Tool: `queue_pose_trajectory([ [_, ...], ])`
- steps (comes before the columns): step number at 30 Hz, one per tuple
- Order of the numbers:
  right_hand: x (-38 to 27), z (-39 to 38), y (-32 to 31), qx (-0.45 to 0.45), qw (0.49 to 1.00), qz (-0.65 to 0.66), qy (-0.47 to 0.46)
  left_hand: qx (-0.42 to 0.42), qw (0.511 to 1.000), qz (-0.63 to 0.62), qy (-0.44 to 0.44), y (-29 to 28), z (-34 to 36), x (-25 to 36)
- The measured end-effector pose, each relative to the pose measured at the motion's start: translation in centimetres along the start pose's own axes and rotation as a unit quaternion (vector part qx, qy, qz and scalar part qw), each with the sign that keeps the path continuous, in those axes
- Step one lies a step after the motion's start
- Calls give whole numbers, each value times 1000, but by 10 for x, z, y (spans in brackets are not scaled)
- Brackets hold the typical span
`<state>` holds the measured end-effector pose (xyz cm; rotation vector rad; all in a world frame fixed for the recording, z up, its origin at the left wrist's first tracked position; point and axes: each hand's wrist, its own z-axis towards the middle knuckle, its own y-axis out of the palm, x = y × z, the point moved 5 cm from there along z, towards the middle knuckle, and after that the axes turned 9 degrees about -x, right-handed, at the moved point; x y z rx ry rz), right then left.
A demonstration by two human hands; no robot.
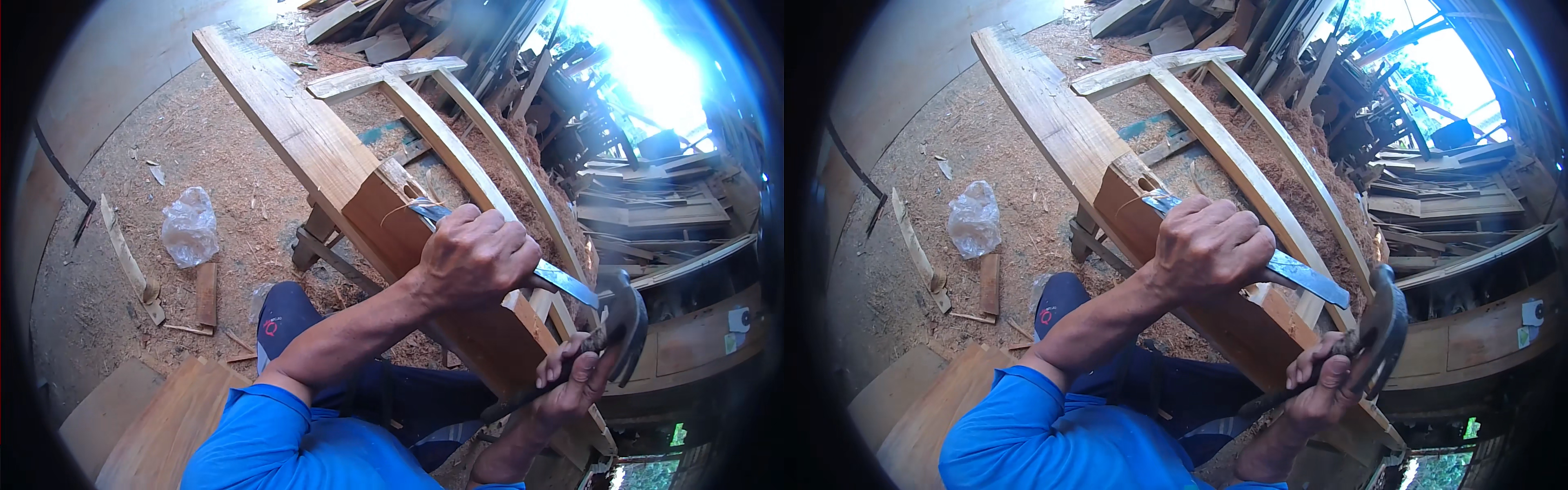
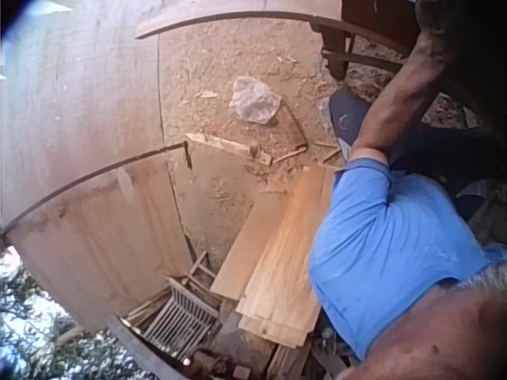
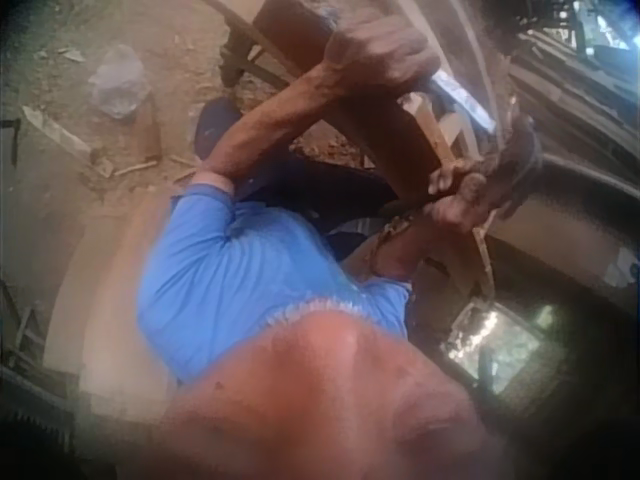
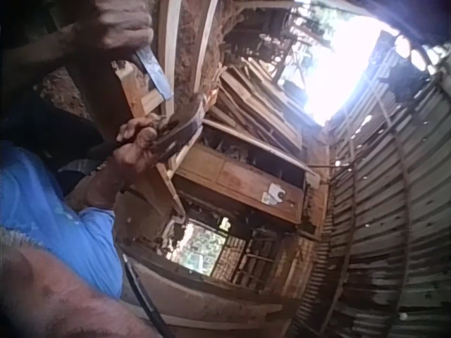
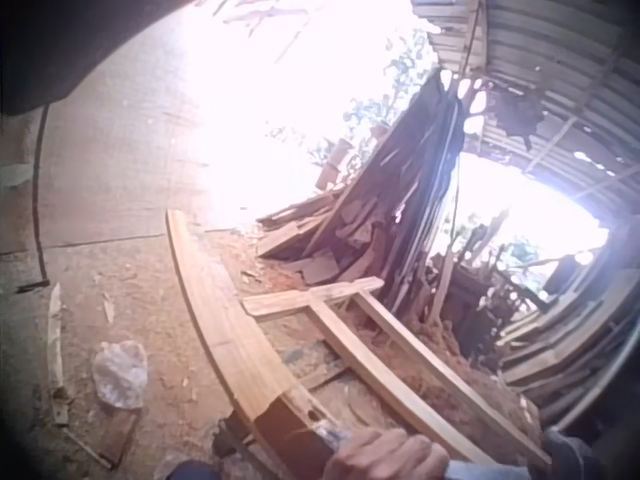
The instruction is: The person carves a slot into a wooden frame member using a chisel and a hammer, then uses the chisel alone to smooth the interior of the carved section.
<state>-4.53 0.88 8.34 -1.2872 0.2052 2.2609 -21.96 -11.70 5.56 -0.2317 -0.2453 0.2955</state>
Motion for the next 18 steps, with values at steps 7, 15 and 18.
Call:
queue_pose_trajectory([
  [7,-2,0,4,-16,999,-33,6,8,1000,16,16,-4,-4,-5],
  [15,-3,-1,7,-11,1000,-27,6,3,1000,11,11,-7,-1,-7],
  [18,0,-4,5,83,993,61,-55,-4,1000,18,2,-4,-4,-9],
])
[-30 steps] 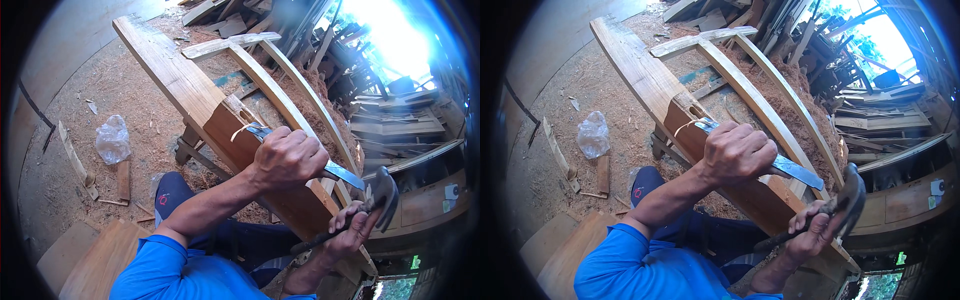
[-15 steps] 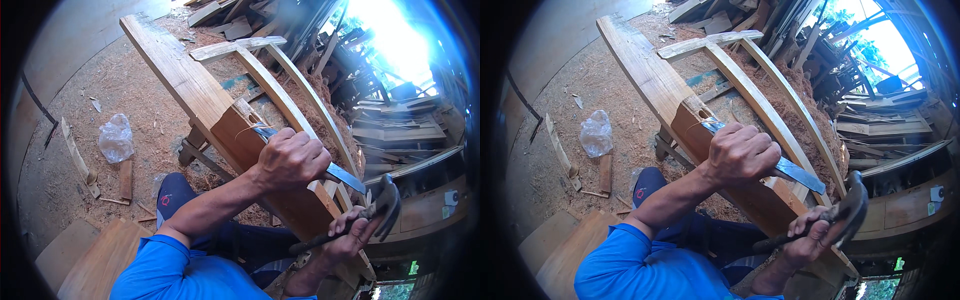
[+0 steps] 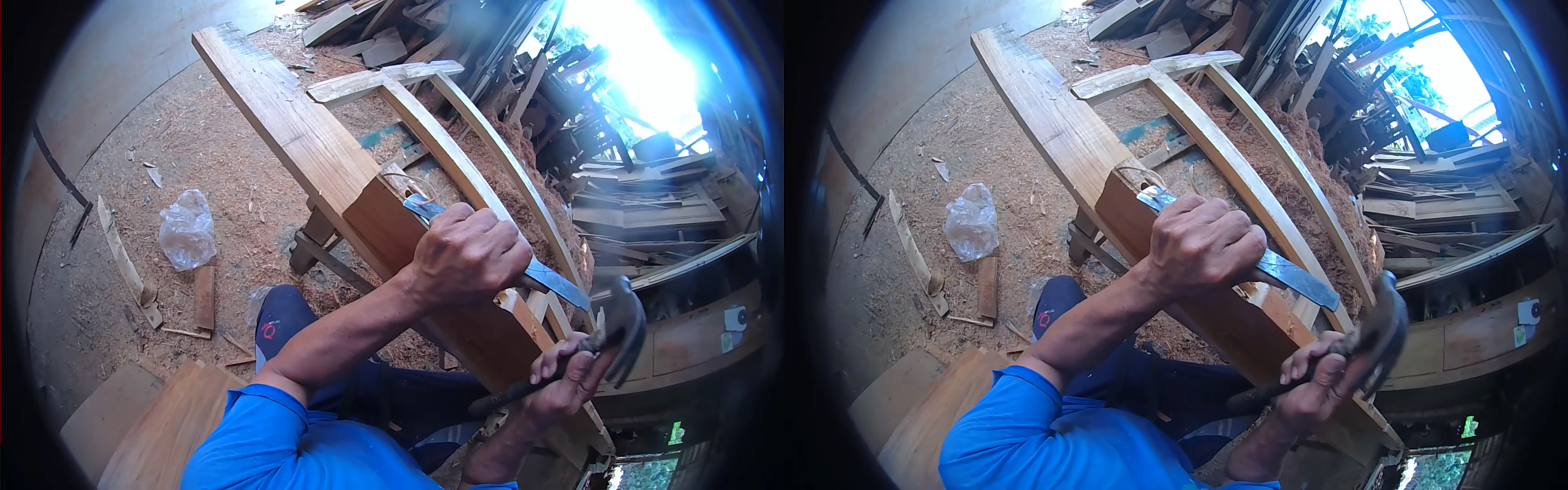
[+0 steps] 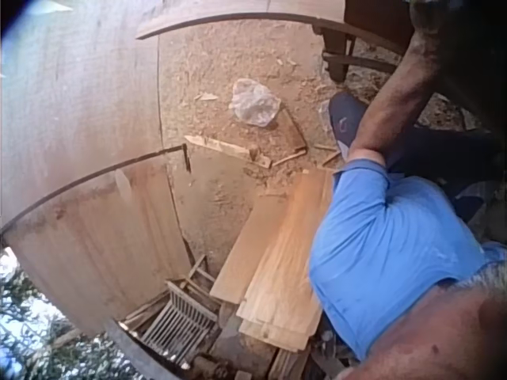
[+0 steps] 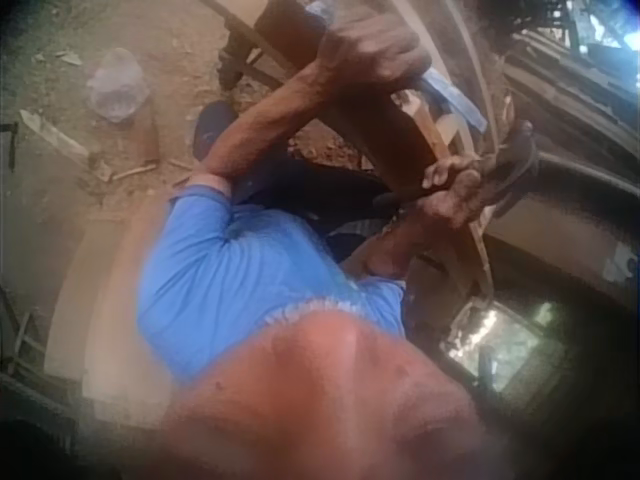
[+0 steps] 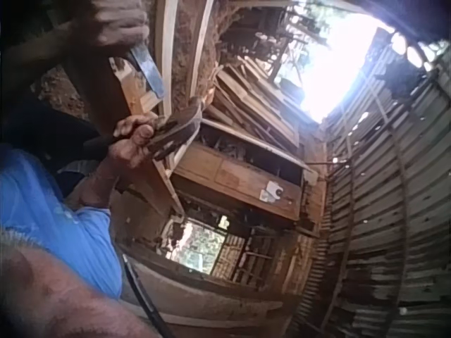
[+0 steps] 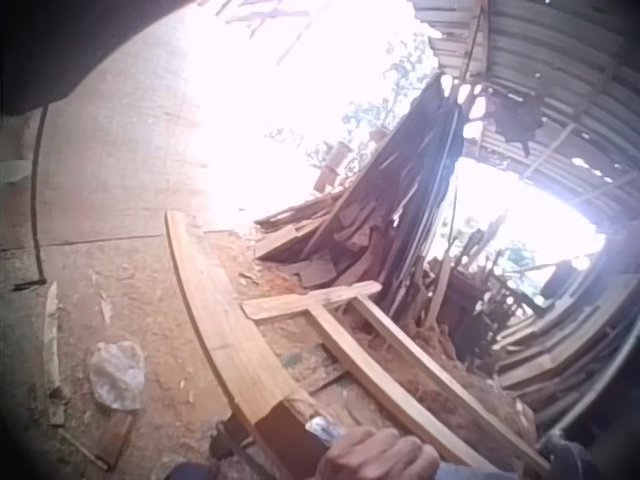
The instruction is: The person carves a slot into a wooden frame member using a chisel and a hammer, then uses the chisel alone to smooth the interior of the carved section.
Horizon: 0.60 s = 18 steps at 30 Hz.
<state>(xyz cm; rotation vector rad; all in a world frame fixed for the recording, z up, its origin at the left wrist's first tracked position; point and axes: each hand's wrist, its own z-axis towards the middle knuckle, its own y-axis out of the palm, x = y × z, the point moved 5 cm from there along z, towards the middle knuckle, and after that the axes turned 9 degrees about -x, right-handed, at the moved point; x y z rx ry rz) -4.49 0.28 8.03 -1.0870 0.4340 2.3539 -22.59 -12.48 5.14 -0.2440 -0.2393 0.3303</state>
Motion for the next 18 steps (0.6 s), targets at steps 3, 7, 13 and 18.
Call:
queue_pose_trajectory([
  [3,8,-7,5,-116,976,-157,92,8,1000,4,3,-2,1,2],
  [7,-17,7,-4,-20,997,-71,9,10,1000,-8,12,-3,3,-1],
  [13,-14,-10,-1,11,995,-101,-12,14,1000,-14,11,-1,4,2],
  [18,11,-20,10,-57,991,-84,92,28,999,-8,18,-3,0,-2],
])
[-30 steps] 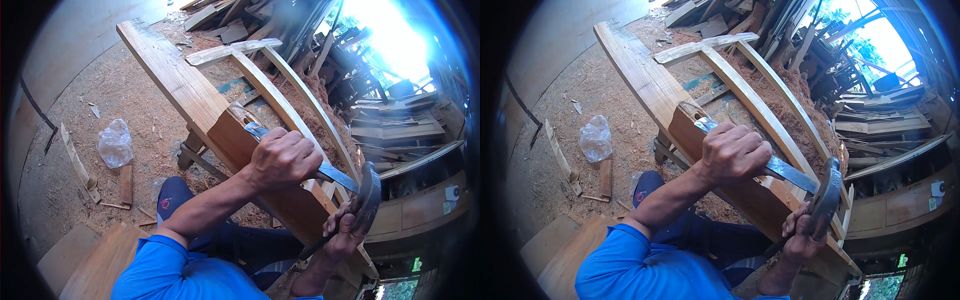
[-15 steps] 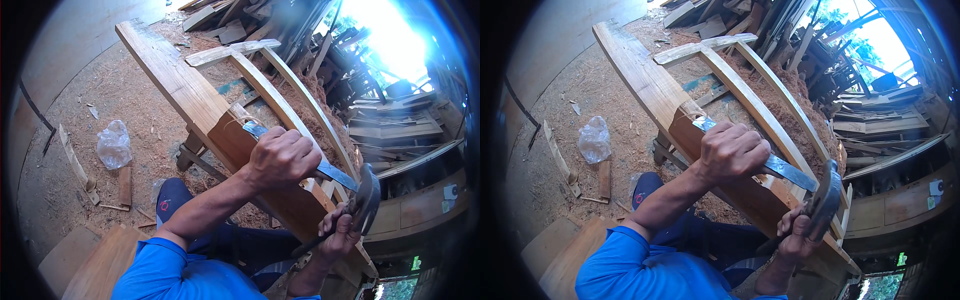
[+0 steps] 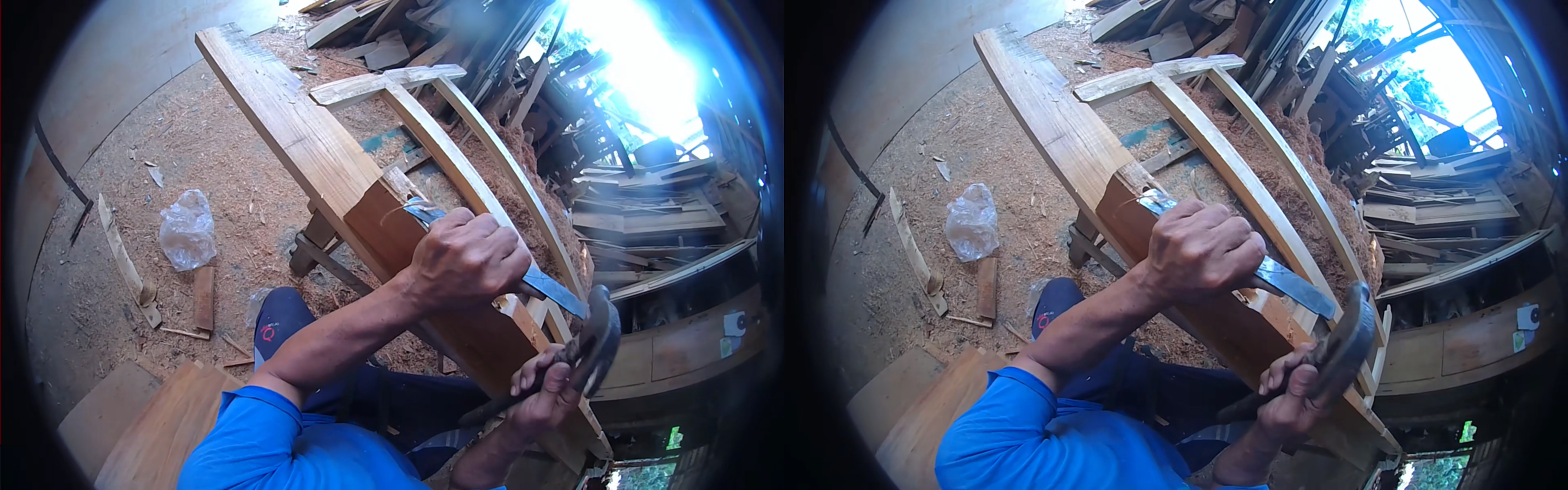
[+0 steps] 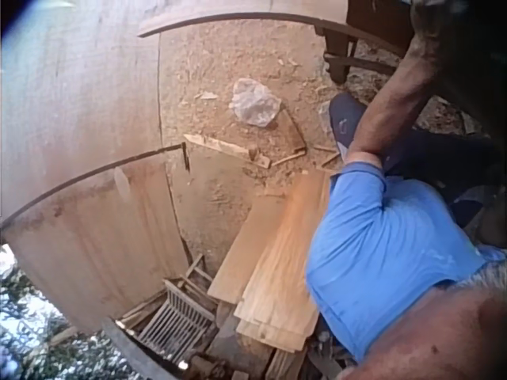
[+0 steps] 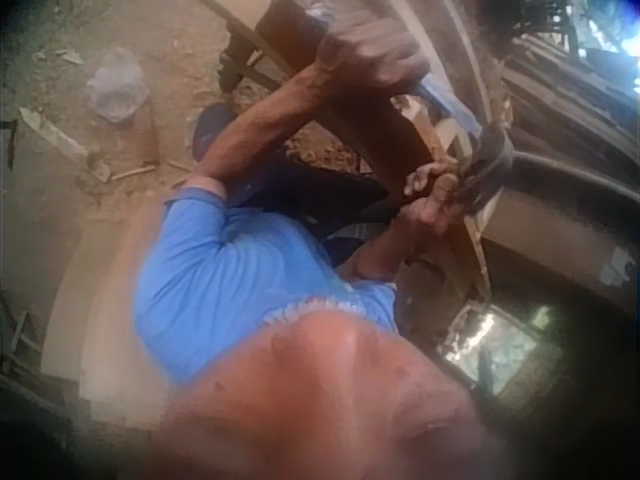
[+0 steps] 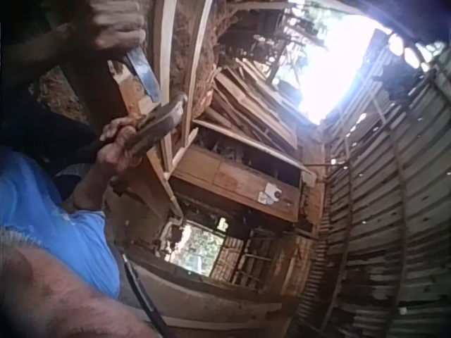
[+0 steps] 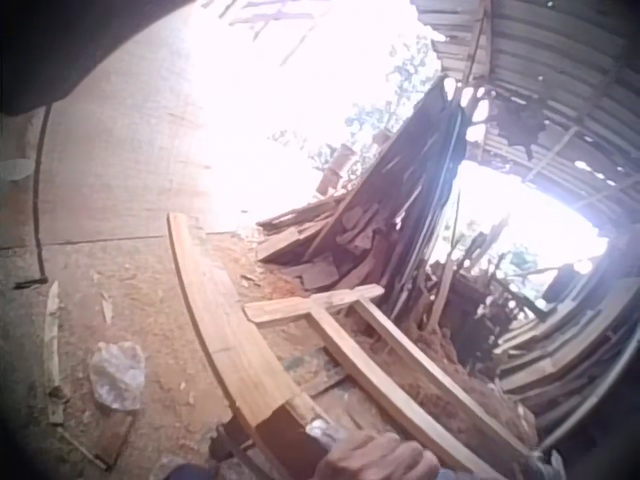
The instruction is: The person carves a slot into a wooden frame member using a chisel and a hammer, then uses the chisel alone to smooth the interior of the carved section.
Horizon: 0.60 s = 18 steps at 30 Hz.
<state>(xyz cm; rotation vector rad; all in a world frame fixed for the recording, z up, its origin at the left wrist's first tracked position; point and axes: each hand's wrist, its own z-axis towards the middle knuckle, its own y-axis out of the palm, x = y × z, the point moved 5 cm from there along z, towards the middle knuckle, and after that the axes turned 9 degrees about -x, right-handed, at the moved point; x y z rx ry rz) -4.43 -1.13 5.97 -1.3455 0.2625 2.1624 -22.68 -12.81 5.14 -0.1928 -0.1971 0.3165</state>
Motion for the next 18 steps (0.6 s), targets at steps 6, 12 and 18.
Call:
queue_pose_trajectory([
  [6,6,-3,18,-13,997,-72,-27,-11,1000,2,3,-1,1,-2],
  [12,2,-6,1,103,985,91,-104,-22,1000,-4,7,3,2,0],
  [18,3,-10,5,56,996,47,-49,-31,999,9,7,1,0,-4],
])
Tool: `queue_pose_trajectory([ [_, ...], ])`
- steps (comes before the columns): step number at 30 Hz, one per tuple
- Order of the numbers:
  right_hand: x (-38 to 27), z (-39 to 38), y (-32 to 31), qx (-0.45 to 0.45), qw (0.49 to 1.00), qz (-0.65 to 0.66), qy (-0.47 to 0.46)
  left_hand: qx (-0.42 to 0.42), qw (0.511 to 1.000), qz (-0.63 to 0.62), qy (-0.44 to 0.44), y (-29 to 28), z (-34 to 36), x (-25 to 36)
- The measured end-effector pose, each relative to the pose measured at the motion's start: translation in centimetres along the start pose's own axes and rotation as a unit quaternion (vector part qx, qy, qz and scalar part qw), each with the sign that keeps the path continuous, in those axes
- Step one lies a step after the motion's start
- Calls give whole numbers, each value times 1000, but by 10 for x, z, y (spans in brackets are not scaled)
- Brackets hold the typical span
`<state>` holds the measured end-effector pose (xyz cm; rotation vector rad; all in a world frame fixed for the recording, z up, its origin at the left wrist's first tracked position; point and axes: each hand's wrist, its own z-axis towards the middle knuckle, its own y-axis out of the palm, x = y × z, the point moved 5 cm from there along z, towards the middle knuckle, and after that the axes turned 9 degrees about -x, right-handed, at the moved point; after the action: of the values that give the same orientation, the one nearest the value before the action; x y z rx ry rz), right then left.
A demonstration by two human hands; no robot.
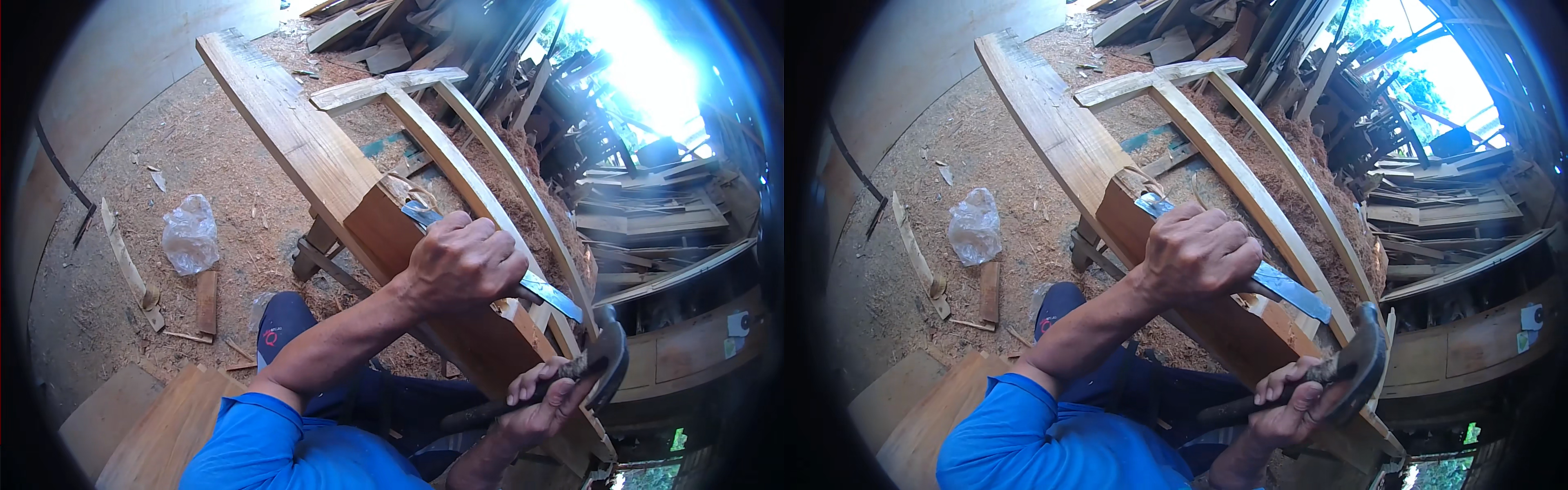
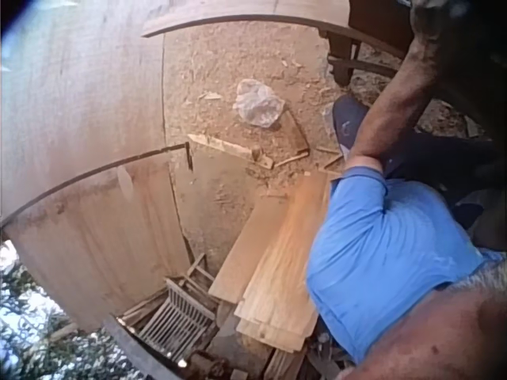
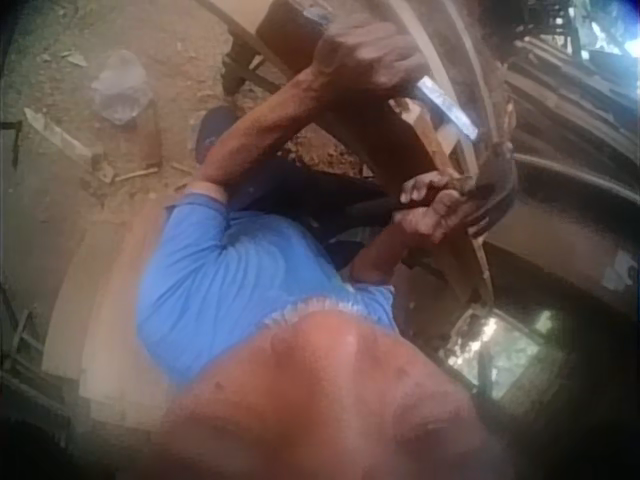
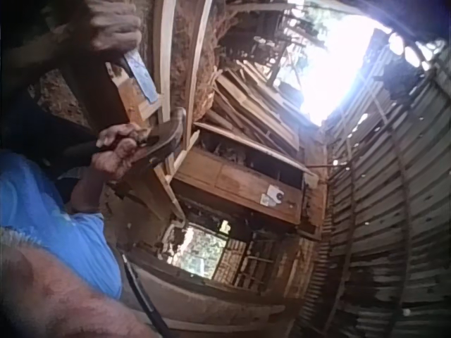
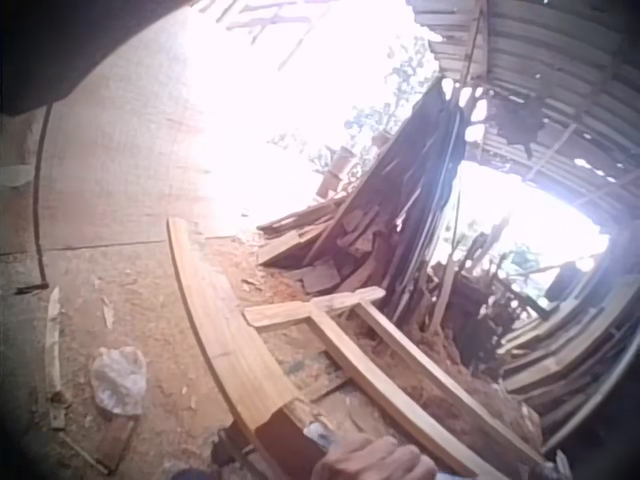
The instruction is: The person carves a slot into a wooden frame member using a chisel and a hammer, then uses the chisel alone to smooth the interior of the carved section.
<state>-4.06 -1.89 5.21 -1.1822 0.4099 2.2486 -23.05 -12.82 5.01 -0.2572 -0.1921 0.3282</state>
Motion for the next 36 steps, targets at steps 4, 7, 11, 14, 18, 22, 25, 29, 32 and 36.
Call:
queue_pose_trajectory([
  [4,10,0,6,10,999,-34,-13,16,1000,-14,2,2,1,3],
  [7,6,-2,5,-60,995,-84,19,7,1000,-19,3,-1,1,-3],
  [11,-5,3,-9,99,993,2,-59,7,1000,-3,6,-2,2,0],
  [14,27,-6,7,-105,986,-121,47,0,1000,-10,10,0,1,-1],
  [18,8,-5,-1,-29,998,-52,15,-9,1000,11,12,-4,-2,-8],
  [22,0,-7,5,160,985,36,-56,-12,1000,11,26,-1,-4,-4],
  [25,28,-8,26,-73,995,-63,25,-43,999,-2,16,0,-2,-11],
  [29,6,-12,4,73,996,52,-29,-34,999,8,35,-2,-7,-8],
  [32,5,-6,5,126,990,47,-35,-39,999,10,21,-1,-4,-7],
  [36,31,-6,15,-87,989,-75,89,-63,998,12,10,-3,-1,-11],
])
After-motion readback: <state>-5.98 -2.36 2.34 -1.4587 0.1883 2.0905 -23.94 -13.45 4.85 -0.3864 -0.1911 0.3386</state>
